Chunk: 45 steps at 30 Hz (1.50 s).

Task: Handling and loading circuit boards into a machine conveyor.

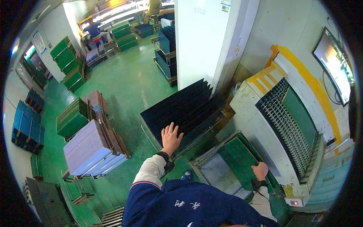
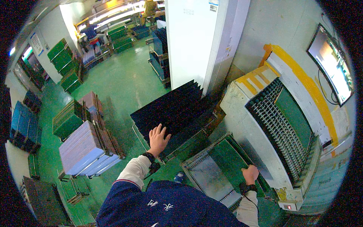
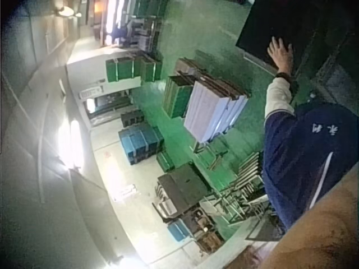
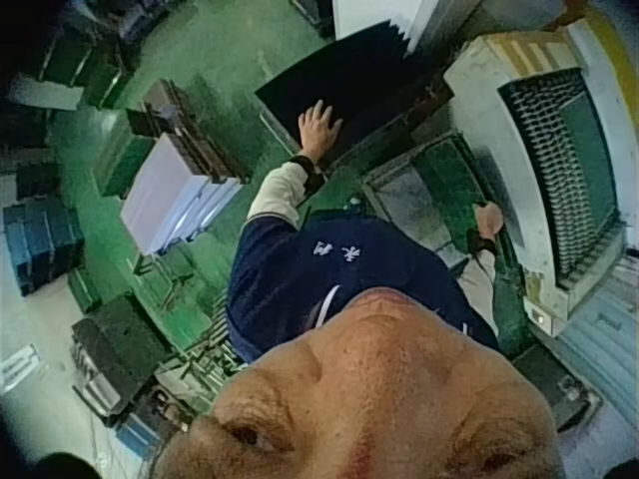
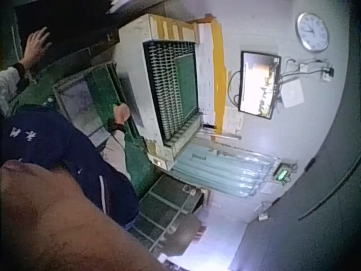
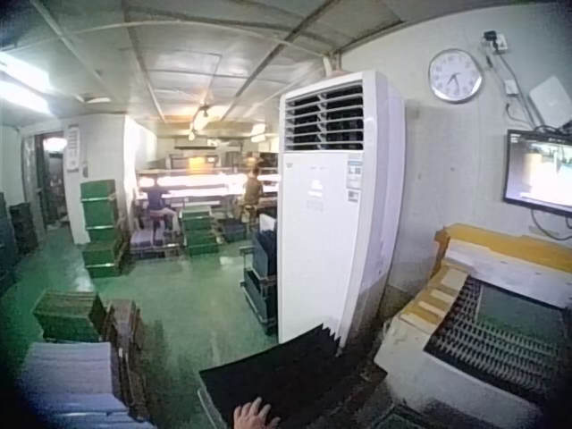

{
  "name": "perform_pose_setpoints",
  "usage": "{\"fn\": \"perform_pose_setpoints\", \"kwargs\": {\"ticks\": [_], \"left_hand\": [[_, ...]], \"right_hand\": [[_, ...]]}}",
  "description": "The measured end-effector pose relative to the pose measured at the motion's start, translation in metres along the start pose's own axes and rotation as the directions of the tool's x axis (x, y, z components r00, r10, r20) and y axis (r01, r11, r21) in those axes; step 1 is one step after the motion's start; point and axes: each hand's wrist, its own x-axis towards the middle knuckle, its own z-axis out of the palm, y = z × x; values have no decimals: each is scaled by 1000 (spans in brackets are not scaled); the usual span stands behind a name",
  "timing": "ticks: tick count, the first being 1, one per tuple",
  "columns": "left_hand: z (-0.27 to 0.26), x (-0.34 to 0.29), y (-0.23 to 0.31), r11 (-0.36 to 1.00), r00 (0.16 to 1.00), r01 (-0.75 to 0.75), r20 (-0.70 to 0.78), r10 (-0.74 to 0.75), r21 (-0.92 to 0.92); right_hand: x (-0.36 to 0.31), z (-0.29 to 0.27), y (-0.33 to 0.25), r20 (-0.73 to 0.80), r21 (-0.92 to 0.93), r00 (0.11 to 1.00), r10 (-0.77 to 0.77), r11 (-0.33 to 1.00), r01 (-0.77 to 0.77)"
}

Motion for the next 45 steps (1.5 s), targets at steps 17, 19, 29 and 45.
{"fn": "perform_pose_setpoints", "kwargs": {"ticks": [17,19,29,45], "left_hand": [[-4,-1,-3,1000,1000,9,-6,-9,5],[-3,3,0,1000,1000,-4,-13,4,8],[2,5,6,993,994,-73,-77,81,95],[14,0,4,982,996,-92,11,92,165]], "right_hand": [[-2,7,3,-52,49,997,-54,997,56],[-2,1,1,-38,52,998,-54,997,56],[-25,21,5,-47,103,985,-165,980,169],[-85,-127,27,-103,156,972,-213,961,227]]}}
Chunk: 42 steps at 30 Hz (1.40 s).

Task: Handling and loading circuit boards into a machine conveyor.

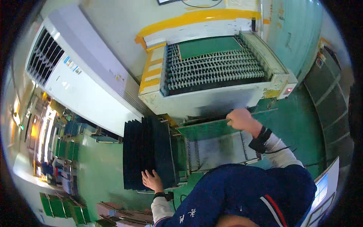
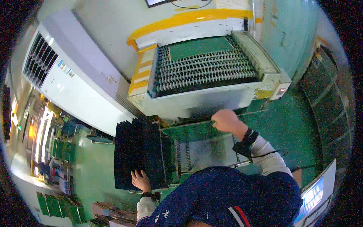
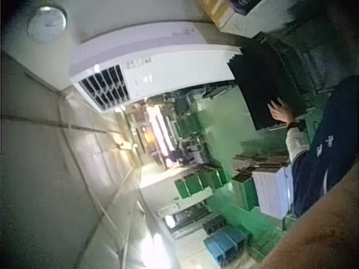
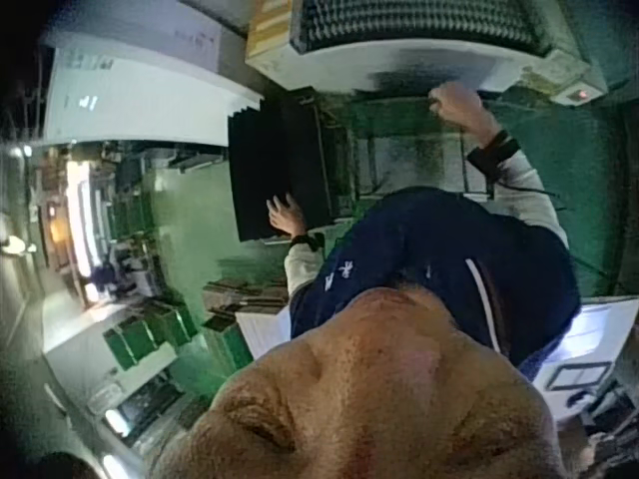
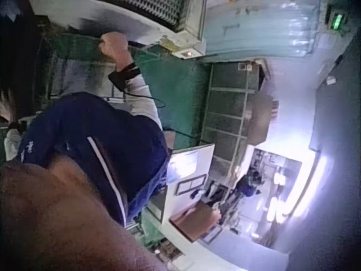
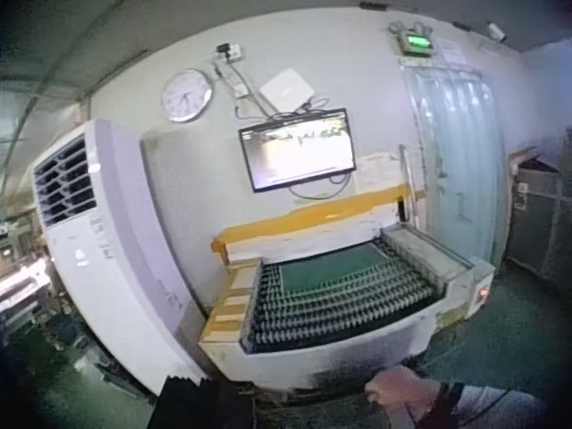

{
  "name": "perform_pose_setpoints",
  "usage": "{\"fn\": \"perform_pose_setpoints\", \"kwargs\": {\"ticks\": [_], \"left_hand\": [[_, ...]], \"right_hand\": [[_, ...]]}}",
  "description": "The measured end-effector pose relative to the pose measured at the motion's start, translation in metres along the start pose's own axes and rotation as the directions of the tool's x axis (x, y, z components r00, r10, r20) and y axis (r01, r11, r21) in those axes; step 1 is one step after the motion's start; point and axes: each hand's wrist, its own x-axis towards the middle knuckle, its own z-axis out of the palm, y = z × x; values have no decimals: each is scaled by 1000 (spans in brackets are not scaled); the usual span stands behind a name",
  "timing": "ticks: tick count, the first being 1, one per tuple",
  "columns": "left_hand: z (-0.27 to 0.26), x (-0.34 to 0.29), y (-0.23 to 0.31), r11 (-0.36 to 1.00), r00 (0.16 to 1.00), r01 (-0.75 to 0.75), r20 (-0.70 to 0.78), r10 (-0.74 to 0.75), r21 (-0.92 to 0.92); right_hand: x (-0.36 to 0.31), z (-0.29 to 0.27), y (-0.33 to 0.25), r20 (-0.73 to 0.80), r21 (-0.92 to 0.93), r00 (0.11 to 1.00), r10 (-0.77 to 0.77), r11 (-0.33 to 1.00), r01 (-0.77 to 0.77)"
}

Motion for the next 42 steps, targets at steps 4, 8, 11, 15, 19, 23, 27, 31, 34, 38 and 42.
{"fn": "perform_pose_setpoints", "kwargs": {"ticks": [4,8,11,15,19,23,27,31,34,38,42], "left_hand": [[8,-2,1,1000,1000,-24,-2,24,1],[10,-4,-1,1000,1000,-14,-3,14,-16],[10,-3,-3,1000,1000,-9,6,9,-13],[8,6,0,998,991,58,125,-54,-33],[5,11,-1,997,984,78,163,-75,-8],[4,-2,5,1000,996,29,81,-29,1],[6,-23,28,982,995,-80,-72,68,-172],[19,-56,45,956,983,-123,-163,81,-268],[20,-66,50,968,987,-97,-148,64,-232],[18,-61,48,972,994,-62,-99,41,-226],[17,-59,48,979,997,-55,-59,44,-198]], "right_hand": [[-13,-46,50,-187,141,974,126,985,-100],[-27,-65,84,-198,853,898,393,521,-40],[-36,-70,82,61,973,836,545,-221,73],[-14,-17,120,31,871,858,513,-436,229],[19,40,153,149,835,874,462,-532,139],[40,68,139,179,757,899,399,-639,133],[49,75,125,299,751,893,337,-660,-2],[67,81,135,317,756,890,329,-654,-27],[82,82,142,303,770,890,341,-638,-18],[95,74,144,321,802,884,339,-595,-63],[112,67,147,334,816,898,286,-565,-123]]}}
